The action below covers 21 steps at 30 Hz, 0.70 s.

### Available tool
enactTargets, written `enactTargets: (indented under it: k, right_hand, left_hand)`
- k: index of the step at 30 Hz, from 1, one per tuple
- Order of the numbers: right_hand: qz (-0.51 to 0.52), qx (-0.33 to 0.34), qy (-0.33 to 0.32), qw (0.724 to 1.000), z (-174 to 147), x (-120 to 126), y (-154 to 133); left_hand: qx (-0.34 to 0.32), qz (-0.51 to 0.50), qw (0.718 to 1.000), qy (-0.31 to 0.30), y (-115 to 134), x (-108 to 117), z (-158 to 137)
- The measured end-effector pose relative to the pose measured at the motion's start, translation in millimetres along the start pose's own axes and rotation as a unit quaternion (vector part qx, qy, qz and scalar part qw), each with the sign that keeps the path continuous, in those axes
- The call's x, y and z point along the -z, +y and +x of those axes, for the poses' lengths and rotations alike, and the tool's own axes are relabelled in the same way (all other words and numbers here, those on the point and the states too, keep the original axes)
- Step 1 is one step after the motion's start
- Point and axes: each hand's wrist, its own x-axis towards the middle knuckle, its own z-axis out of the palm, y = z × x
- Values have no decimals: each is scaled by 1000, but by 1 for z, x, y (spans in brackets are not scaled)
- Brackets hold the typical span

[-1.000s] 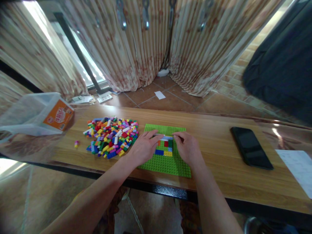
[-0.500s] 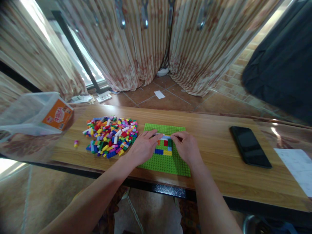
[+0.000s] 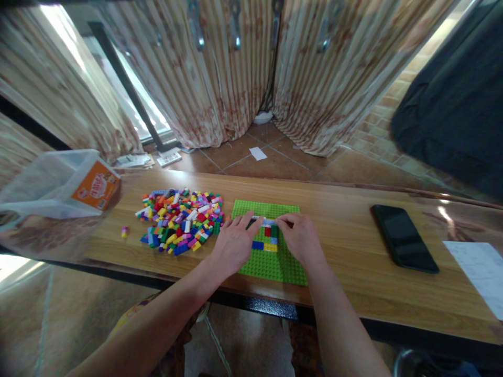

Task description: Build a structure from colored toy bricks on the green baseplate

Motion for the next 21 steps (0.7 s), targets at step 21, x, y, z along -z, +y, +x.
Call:
enactTargets:
  k: [21]
  right_hand:
    - [-4,-25,35,999,-4,2,2]
  left_hand:
    - [38,-196,977,72,-18,0,1]
